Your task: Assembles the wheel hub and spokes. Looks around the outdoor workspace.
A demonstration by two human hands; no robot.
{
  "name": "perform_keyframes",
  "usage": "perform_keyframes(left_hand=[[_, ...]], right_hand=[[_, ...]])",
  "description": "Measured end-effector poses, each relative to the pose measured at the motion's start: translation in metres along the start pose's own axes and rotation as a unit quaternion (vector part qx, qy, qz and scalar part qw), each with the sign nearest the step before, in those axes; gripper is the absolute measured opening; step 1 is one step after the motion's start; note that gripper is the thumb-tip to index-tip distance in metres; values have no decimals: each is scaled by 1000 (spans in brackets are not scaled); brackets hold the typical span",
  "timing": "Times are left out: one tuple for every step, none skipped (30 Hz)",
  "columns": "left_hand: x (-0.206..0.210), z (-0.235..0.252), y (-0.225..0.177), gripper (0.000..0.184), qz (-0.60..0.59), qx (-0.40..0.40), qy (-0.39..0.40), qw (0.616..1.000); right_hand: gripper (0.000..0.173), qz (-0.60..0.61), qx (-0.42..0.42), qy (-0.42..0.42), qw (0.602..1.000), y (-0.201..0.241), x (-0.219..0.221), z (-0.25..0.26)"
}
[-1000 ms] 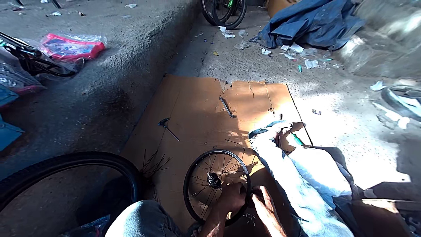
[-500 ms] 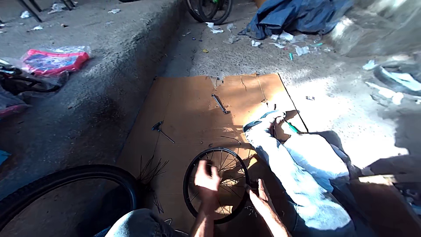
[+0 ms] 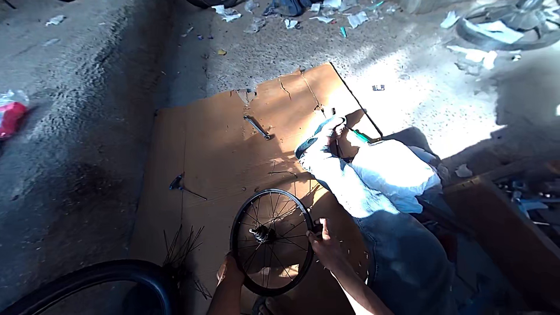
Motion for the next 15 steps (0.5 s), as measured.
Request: perform_keyframes(left_hand=[[2, 2, 3, 49, -35, -13, 4, 999], [5, 6, 6, 52, -72, -24, 8, 997], [6, 11, 8, 55, -95, -27, 17, 995], [7, 13, 8, 56, -114, -30, 24, 993], [7, 14, 6, 58, -121, -30, 28, 992], [7, 15, 5, 61, -122, -33, 26, 992], [6, 17, 5, 64, -119, -40, 20, 992], [5, 18, 4, 66, -117, -45, 16, 992], [4, 21, 2, 67, -120, -48, 18, 991], [5, 23, 0, 64, -133, -51, 29, 989], [6, 25, -2, 61, -148, -54, 40, 987], [6, 23, -5, 57, -158, -52, 45, 985], [7, 21, -7, 55, -164, -52, 45, 984], [7, 19, -8, 54, -169, -53, 44, 983], [8, 17, -8, 53, -171, -54, 42, 983]], right_hand=[[52, 5, 5, 2, 1000, 0, 0, 0], [53, 9, 7, 3, 1000, 0, 0, 1], [53, 12, 6, 2, 1000, 0, -1, 1], [53, 14, 4, 1, 1000, 0, -1, 1], [53, 15, 3, 2, 1000, 0, -1, 2], [52, 16, 2, 0, 1000, -1, 0, 2], [52, 16, 2, -2, 1000, -1, 0, 2], [52, 15, 3, 0, 1000, -1, 0, 2], [52, 15, 6, 2, 1000, -1, 0, 2], [52, 16, 7, 4, 1000, 0, 0, 2], [52, 19, 9, 5, 1000, -1, 0, 3], [52, 21, 11, 6, 1000, -2, 0, 3], [52, 25, 13, 5, 1000, -2, 0, 4], [53, 29, 14, 3, 999, -2, 0, 4], [54, 26, 12, 2, 1000, -2, -1, 4]])
Point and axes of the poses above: each hand's wrist, its own z-axis towards the middle knuckle, its own x-axis out of the palm, y = z × x, the point moved 5 cm from there along z, towards the middle knuckle, and after that the axes turned 8 degrees about -x, right-handed, at the moved point
